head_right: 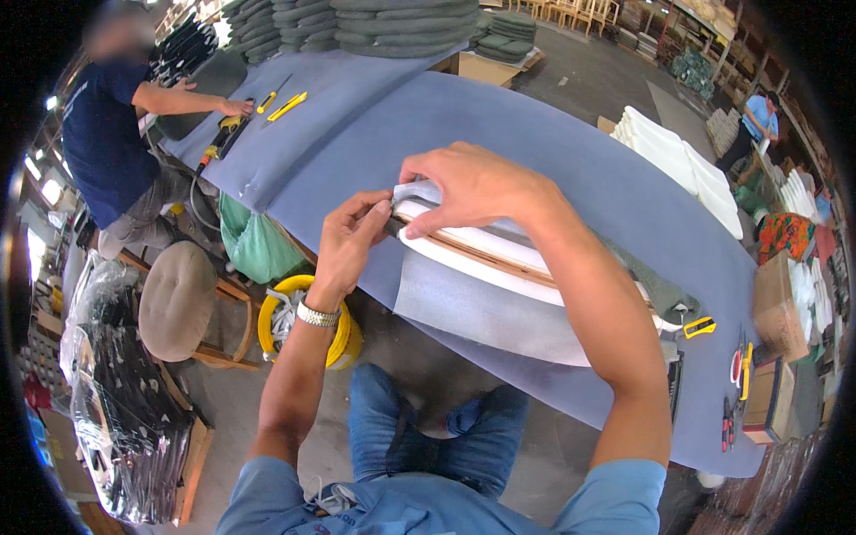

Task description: The person wraps a cushion with fabric, trims excess material with a utility knife, and secures the fabric using a staple gun. They repeatedly fold, cut, and staple the fabric around the cushion to complete the assembly.

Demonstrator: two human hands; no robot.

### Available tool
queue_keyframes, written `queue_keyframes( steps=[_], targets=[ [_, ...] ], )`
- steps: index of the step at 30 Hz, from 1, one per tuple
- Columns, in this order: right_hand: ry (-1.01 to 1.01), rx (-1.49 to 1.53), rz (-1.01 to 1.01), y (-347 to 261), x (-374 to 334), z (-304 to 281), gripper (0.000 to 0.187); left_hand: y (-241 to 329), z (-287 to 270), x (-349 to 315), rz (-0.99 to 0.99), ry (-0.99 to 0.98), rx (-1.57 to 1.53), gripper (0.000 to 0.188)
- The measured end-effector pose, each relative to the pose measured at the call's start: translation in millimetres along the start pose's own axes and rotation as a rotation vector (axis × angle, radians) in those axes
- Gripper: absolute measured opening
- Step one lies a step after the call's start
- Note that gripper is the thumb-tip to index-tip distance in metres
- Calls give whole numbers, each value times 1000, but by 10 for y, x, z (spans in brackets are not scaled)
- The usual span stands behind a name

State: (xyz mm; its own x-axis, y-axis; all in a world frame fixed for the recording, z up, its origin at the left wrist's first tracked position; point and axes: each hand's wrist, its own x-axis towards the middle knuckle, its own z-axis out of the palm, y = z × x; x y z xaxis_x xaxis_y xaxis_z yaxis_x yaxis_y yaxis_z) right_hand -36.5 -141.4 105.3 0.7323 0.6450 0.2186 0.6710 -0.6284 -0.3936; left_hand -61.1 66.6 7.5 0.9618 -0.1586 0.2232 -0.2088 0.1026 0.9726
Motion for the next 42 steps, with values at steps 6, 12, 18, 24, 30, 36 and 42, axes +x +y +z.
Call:
queue_keyframes(
  steps=[6,12,18,24,30,36,42],
  targets=[
    [-152,-49,47,4,19,-48,22,53,-47,-45,-72,-12,64,25],
    [-70,-139,102,-246,-56,424,15,-274,-260,-382,38,-76,-94,22],
    [82,-178,-3,-252,-193,787,16,-488,-340,-607,86,-77,-131,24],
    [102,-170,-39,-202,-200,799,17,-478,-318,-609,152,-114,-84,29],
    [35,152,-77,-91,-266,160,23,-76,-109,-433,435,-129,414,52],
    [94,67,-107,-283,-444,-139,29,197,-18,-364,569,-140,589,52],
    [207,-95,-28,-576,-733,-10,25,192,59,-493,592,-144,578,52]
  ],
)
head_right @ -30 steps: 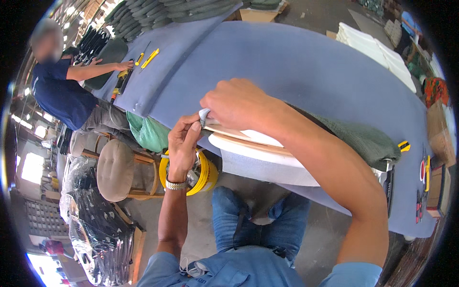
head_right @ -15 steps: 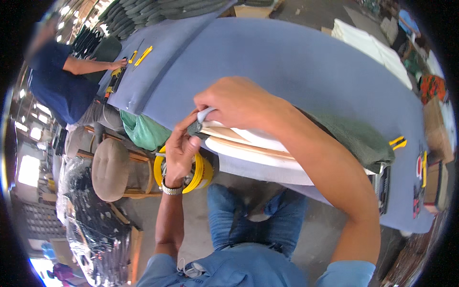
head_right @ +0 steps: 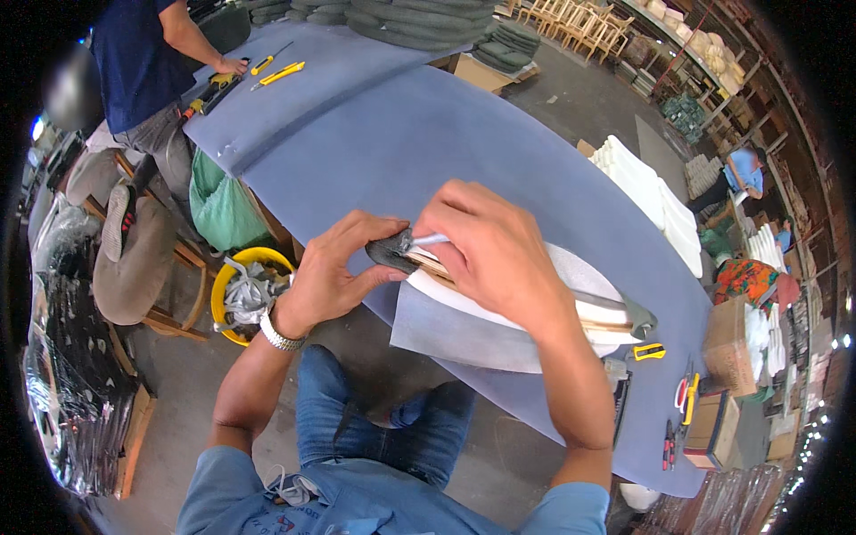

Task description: The person wraps a cushion with fabric, trims excess material with a utility knife, and secures the fabric using a staple gun. They repeatedly fold, cut, and staple the fabric around the cushion to complete the assembly.

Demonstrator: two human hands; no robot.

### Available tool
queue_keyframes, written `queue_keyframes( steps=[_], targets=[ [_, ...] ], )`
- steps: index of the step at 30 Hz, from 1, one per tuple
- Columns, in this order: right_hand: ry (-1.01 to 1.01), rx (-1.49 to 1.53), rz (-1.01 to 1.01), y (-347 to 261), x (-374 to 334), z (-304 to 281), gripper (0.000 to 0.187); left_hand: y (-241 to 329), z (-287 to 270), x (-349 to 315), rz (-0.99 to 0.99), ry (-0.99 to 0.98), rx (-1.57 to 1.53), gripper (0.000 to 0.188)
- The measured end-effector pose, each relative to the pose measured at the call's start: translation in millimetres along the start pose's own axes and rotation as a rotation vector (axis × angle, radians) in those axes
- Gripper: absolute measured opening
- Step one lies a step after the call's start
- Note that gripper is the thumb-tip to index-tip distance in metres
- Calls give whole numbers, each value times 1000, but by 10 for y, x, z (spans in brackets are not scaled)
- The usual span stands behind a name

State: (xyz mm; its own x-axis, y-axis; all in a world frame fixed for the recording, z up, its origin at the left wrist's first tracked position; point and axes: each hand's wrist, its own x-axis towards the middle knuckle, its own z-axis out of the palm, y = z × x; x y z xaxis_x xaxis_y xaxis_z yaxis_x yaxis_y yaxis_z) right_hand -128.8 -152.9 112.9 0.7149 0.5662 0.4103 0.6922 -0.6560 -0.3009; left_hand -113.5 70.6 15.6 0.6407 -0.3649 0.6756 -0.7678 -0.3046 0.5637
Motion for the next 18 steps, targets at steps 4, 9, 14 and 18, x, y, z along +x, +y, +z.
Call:
queue_keyframes(
  steps=[4,9,14,18],
  targets=[
    [185,29,-12,10,-222,95,27,167,-26,59,-57,-13,39,46],
    [257,145,65,19,-215,279,36,40,-24,15,-6,-12,-53,47],
    [291,81,-74,92,-158,444,30,-53,-40,-66,-67,-45,-132,45],
    [291,90,-148,169,-94,420,27,-89,-65,8,-80,-96,-94,44]
  ],
)
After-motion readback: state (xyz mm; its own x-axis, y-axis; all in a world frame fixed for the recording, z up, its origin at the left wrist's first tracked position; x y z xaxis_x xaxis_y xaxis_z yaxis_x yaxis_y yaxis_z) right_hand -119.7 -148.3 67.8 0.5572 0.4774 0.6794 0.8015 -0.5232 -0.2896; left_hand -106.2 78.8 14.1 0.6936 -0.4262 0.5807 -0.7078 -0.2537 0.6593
